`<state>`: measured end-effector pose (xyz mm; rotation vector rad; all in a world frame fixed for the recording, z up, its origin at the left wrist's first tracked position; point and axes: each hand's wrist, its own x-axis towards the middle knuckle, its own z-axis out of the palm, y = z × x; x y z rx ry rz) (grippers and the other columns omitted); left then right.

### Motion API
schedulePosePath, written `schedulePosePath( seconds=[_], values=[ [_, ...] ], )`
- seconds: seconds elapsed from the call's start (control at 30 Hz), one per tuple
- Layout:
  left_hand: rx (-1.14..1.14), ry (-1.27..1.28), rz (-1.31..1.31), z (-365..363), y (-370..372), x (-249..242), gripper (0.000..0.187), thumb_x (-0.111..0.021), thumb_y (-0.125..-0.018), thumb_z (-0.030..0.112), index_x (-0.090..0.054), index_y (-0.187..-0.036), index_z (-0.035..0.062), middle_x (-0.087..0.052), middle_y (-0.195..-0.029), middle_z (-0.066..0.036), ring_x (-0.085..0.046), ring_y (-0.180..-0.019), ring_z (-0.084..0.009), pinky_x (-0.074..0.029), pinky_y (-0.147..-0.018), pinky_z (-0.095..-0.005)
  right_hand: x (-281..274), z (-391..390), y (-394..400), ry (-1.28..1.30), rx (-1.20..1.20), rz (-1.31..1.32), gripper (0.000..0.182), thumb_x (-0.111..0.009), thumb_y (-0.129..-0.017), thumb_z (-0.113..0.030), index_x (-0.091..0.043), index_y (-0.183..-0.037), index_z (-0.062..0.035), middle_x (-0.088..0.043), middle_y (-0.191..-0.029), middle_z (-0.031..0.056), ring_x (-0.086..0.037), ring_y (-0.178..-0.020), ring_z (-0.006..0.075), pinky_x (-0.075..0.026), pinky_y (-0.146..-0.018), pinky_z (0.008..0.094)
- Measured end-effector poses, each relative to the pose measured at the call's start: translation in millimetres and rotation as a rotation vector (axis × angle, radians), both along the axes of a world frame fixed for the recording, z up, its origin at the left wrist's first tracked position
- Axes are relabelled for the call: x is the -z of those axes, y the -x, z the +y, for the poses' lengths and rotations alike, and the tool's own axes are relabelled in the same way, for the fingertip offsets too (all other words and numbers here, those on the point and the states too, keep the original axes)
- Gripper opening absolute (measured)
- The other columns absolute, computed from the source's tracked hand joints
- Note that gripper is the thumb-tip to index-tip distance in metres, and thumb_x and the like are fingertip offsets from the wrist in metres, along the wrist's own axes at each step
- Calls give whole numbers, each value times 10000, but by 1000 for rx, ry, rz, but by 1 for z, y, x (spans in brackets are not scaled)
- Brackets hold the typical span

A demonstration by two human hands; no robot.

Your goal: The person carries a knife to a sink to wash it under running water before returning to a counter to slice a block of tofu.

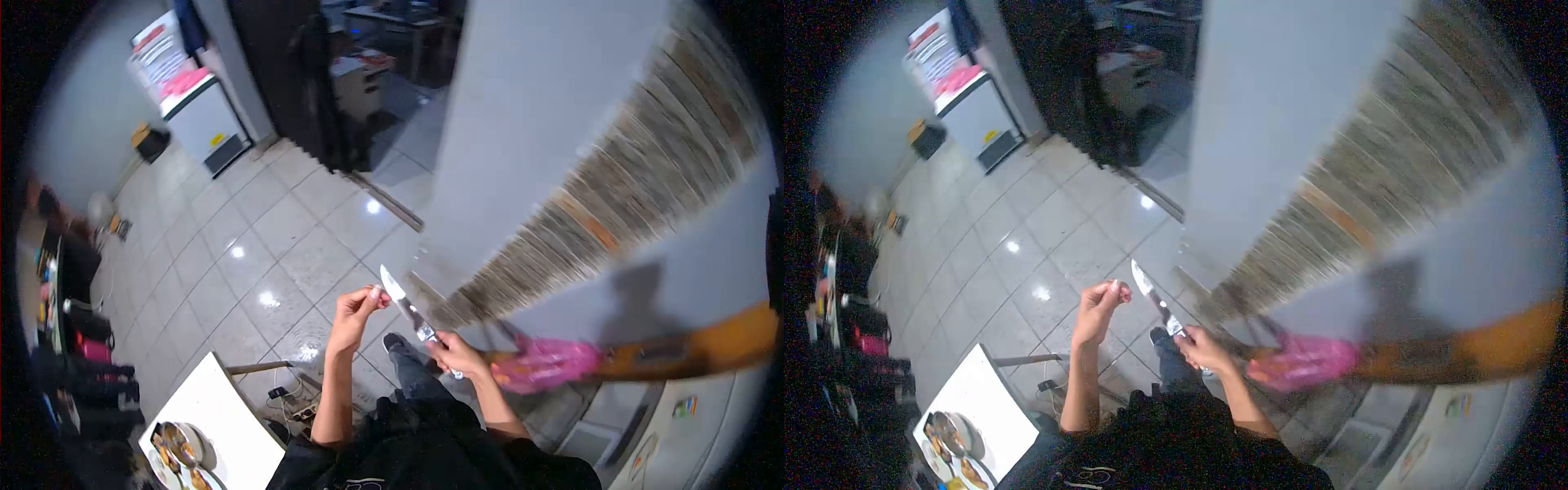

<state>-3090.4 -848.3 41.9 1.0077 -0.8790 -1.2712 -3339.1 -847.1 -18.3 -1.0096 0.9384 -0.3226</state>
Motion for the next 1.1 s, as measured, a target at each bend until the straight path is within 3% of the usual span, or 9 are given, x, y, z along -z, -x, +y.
schedulePosePath(
  seconds=[0.27,0.37,0.5,0.63,0.73,0.8,0.83,0.9,1.1],
  values=[
    [-3,-203,-961,-39,-190,-22,378,-581,-931,288,-575,-1212,35,-629,-1093,-191,-618,-988,-336,-480,-883,-398,-26,-177,-221,237,-419,136,169,-520,-975,-179,-534,-871,-47,-496,-600,-26,-418,-444,41,-329,-382,215],
    [-204,-109,-914,-36,-252,-71,389,-581,-931,293,-562,-1234,49,-620,-1150,-181,-606,-1047,-312,-473,-908,-377,-53,-238,-316,363,-534,-47,213,-529,-975,-235,-509,-868,-51,-480,-609,-21,-446,-468,54,-350,-392,226],
    [-305,283,-318,-3,-325,-133,424,-551,-945,257,-533,-1238,-49,-608,-1159,-219,-585,-1110,-300,-453,-954,-419,-113,-283,-453,383,-615,-424,201,-494,-990,-240,-485,-918,-53,-487,-643,9,-466,-484,69,-375,-407,232],
    [-319,750,372,-6,-425,-50,557,-487,-962,373,-417,-1341,-29,-607,-1094,-222,-613,-968,-317,-478,-901,-450,-71,-283,-615,355,-504,-521,208,-470,-1000,-254,-450,-903,-71,-476,-626,11,-452,-459,83,-362,-395,237],
    [-715,-309,-148,-30,-526,51,601,-504,-922,482,-417,-1381,106,-601,-1151,-175,-612,-972,-280,-480,-898,-447,20,-302,-724,279,-905,54,196,-496,-990,-277,-454,-922,-99,-469,-602,-4,-423,-439,81,-325,-374,239],
    [-365,-539,-1130,-15,-563,144,539,-518,-936,432,-435,-1379,138,-591,-1183,-194,-594,-1059,-292,-477,-920,-418,58,-298,-762,160,-906,-9,190,-517,-980,-287,-448,-918,-121,-434,-589,-30,-380,-436,60,-294,-362,224],
    [-264,-506,-1079,-14,-584,158,510,-525,-943,407,-445,-1379,154,-586,-1199,-204,-584,-1102,-298,-476,-930,-403,54,-302,-777,-23,-904,-13,193,-517,-980,-284,-439,-903,-124,-412,-589,-40,-358,-438,49,-281,-360,215],
    [-630,-685,109,-52,-607,94,471,-582,-930,334,-500,-1336,112,-580,-1232,-221,-583,-1120,-310,-483,-914,-397,39,-315,-804,-249,-846,-15,204,-516,-980,-277,-421,-877,-129,-378,-598,-53,-321,-444,32,-261,-359,199],
    [-752,-603,-416,-98,-735,63,433,-573,-945,287,-521,-1307,55,-617,-1177,-184,-599,-1092,-283,-478,-917,-386,-22,-367,-873,-235,-761,-53,224,-477,-999,-287,-419,-861,-120,-386,-635,-38,-314,-454,33,-268,-354,201]
  ],
)
